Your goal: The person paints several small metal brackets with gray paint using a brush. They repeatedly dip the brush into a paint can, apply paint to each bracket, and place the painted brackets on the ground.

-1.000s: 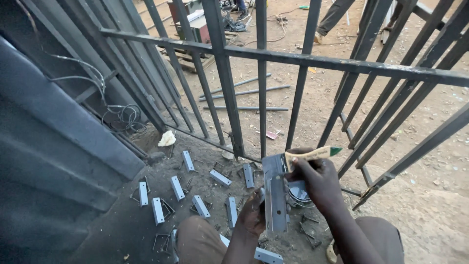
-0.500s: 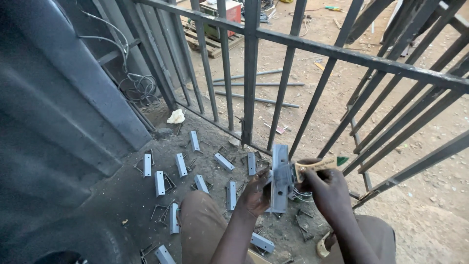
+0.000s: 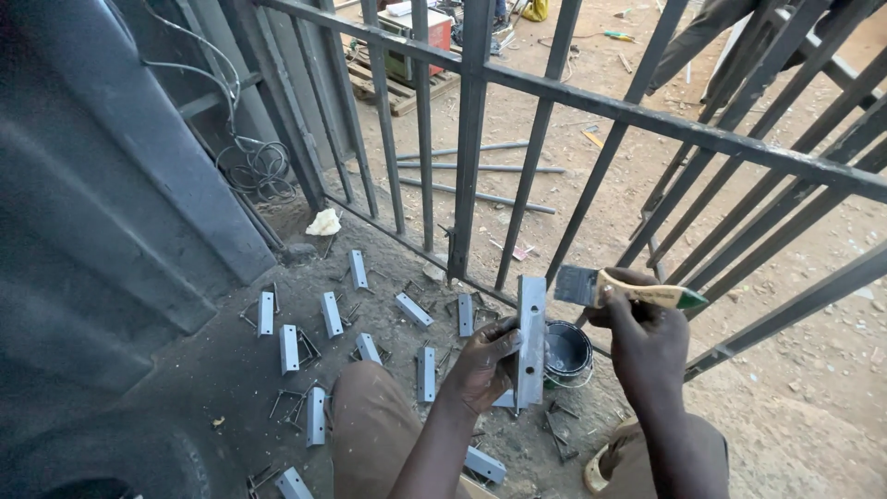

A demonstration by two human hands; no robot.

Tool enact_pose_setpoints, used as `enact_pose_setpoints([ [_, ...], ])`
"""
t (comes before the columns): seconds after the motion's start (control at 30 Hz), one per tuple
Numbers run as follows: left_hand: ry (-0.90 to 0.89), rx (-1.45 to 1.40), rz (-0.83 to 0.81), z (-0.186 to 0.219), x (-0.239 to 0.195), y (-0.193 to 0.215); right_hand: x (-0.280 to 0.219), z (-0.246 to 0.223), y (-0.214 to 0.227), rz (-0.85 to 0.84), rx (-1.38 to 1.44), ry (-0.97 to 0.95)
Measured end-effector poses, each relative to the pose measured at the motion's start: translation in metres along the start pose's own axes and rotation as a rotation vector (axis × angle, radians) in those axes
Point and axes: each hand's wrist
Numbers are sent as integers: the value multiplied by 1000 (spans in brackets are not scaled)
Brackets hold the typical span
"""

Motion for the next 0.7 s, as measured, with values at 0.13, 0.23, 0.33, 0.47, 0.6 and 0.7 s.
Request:
enact_pose_setpoints([
  [0.13,-14,-37,-1,-2,3,1,-2,3,-1,-111,101,14],
  [0.23,-37,2,32,0,3,-1,-4,3,0,-113,53,-100],
  [0.33,-21,-51,59,-2,5,7,4,1,11,-154,-341,-131],
  [0.47,-152,32,97,-3,4,-14,-7,-17,0,-48,-155,-125],
  [0.6,-137,0,115,3,15,1,-7,32,6,-198,75,-67],
  [0.7,-141,-17,172,10,18,9,-17,33,14,-309,-43,-164],
])
Point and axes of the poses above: each hand's wrist, its own x-axis towards the middle knuckle, its own y-axis out of the back of the hand, z = x × y
